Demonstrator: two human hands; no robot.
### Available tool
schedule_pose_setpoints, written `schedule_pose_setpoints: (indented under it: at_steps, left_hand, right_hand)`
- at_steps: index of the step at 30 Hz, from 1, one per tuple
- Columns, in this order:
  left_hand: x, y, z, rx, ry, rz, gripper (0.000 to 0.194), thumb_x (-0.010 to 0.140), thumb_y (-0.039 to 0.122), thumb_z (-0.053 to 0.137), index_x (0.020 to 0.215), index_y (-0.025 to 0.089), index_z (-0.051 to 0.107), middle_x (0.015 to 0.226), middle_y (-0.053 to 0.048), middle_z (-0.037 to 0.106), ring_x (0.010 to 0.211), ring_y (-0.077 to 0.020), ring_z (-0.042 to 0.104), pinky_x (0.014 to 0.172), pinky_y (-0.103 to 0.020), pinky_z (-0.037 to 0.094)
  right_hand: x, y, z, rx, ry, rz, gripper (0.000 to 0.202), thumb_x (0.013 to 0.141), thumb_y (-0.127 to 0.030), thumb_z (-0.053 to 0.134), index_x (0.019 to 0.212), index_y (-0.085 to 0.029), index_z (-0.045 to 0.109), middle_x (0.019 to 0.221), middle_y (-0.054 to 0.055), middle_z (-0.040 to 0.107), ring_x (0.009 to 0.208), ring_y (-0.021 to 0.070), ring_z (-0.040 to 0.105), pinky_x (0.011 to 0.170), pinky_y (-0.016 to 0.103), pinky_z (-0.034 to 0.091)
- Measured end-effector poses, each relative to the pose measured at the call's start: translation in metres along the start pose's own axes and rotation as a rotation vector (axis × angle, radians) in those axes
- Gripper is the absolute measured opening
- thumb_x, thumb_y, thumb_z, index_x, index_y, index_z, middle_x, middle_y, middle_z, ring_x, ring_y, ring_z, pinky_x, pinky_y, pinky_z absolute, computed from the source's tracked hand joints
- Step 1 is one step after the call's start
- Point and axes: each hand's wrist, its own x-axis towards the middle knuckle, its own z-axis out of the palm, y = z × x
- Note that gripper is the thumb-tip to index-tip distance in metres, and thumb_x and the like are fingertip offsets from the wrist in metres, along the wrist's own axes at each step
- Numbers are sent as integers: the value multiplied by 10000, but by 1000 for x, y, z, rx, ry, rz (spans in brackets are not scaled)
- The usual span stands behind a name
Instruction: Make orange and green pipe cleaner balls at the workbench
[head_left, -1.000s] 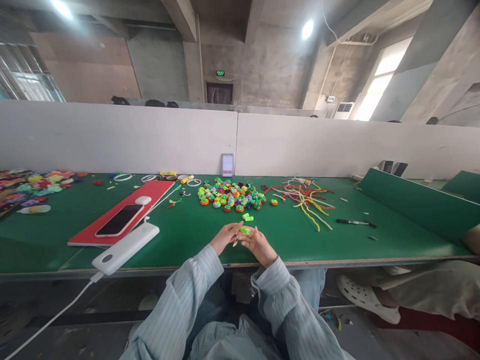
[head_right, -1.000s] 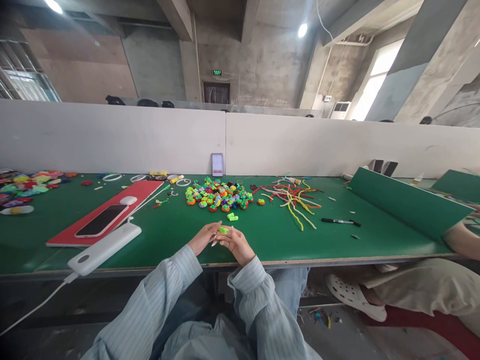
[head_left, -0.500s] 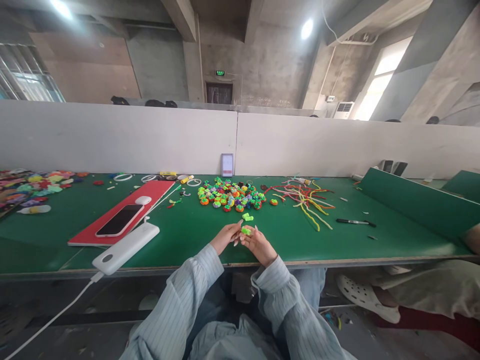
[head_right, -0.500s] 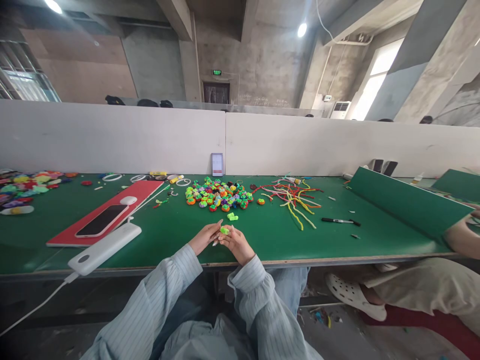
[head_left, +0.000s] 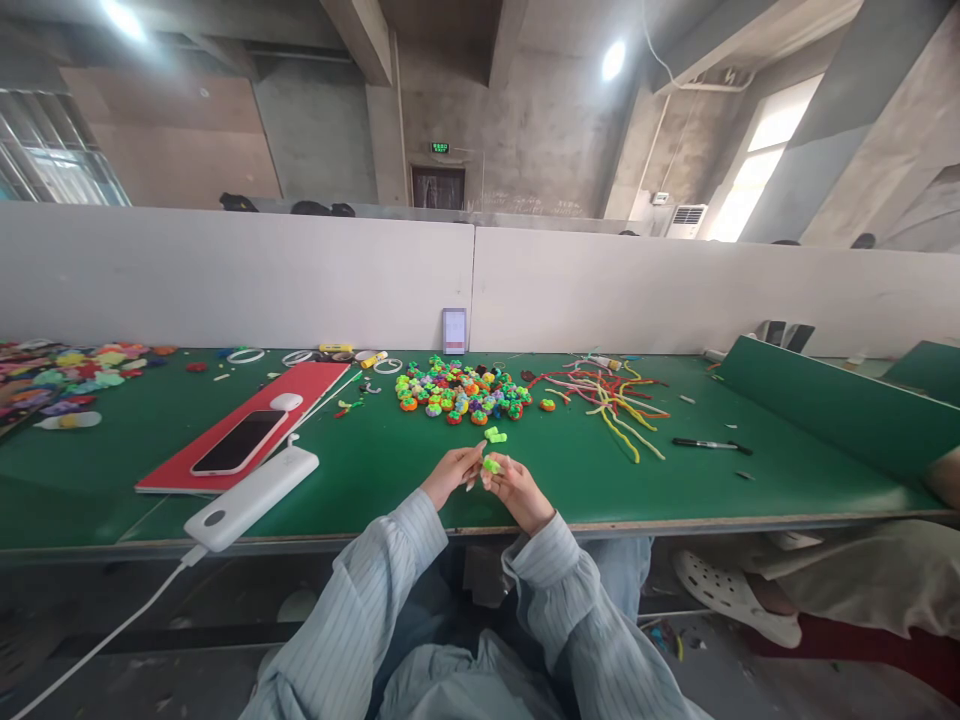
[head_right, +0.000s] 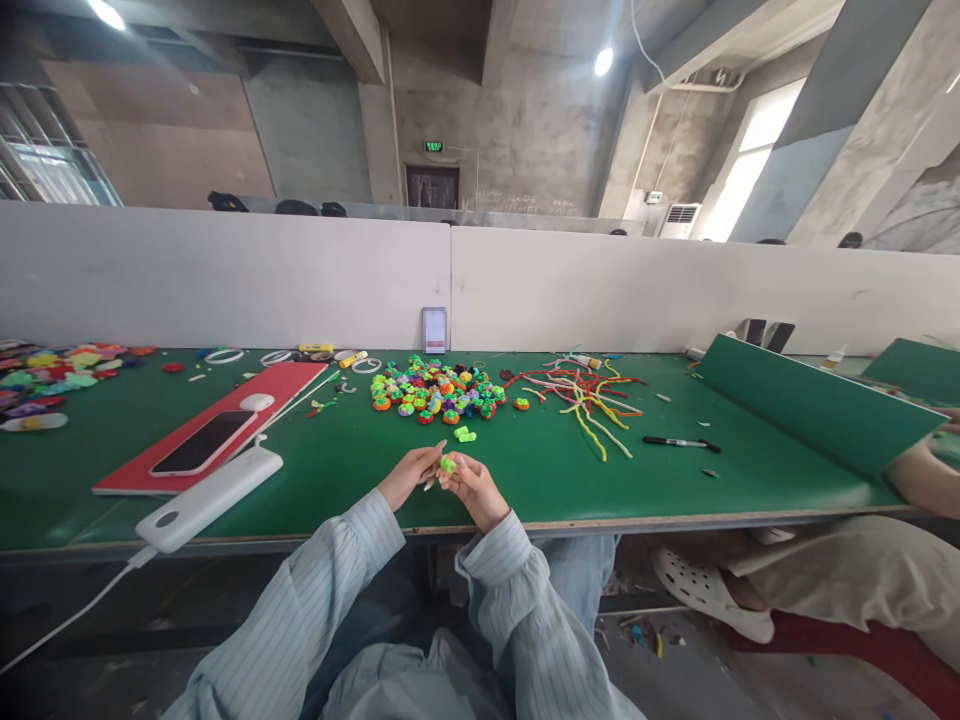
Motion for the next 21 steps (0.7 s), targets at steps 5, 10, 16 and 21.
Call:
schedule_pose_setpoints:
  at_steps: [5, 10, 16, 21]
  left_hand:
    - [1, -2, -2, -21, 24, 2, 449, 701, 558, 563, 552, 139, 495, 443, 62, 377, 389, -53, 350, 399, -207, 267]
    - [3, -6, -5, -73, 54, -46, 448, 639, 540, 615, 791, 118, 611, 453, 86, 365, 405, -51, 347, 434, -202, 280]
    - [2, -4, -4, -47, 44, -58, 404, 626, 532, 626, 657, 134, 568, 435, 80, 360, 401, -58, 357, 420, -205, 280]
    - [1, 0, 0, -9, 22, -20, 444, 664, 559, 593, 535, 151, 471, 442, 57, 400, 391, -56, 359, 392, -206, 267]
  right_hand:
    - [0, 1, 1, 53, -40, 14, 331, 699, -384, 699, 941, -166, 640, 791, 39, 628, 739, 133, 580, 694, 243, 457]
    - [0, 0, 1, 32, -65, 73, 450, 711, -405, 680, 1075, -148, 613, 957, 93, 660, 874, 168, 616, 754, 267, 468]
    - [-1, 0, 0, 16, -9, 68, 433, 682, -405, 702, 1012, -131, 646, 948, 108, 675, 856, 176, 635, 749, 266, 477]
    - [0, 2, -1, 23, 18, 38, 390, 665, -401, 718, 947, -136, 670, 815, 69, 675, 729, 137, 624, 709, 247, 480]
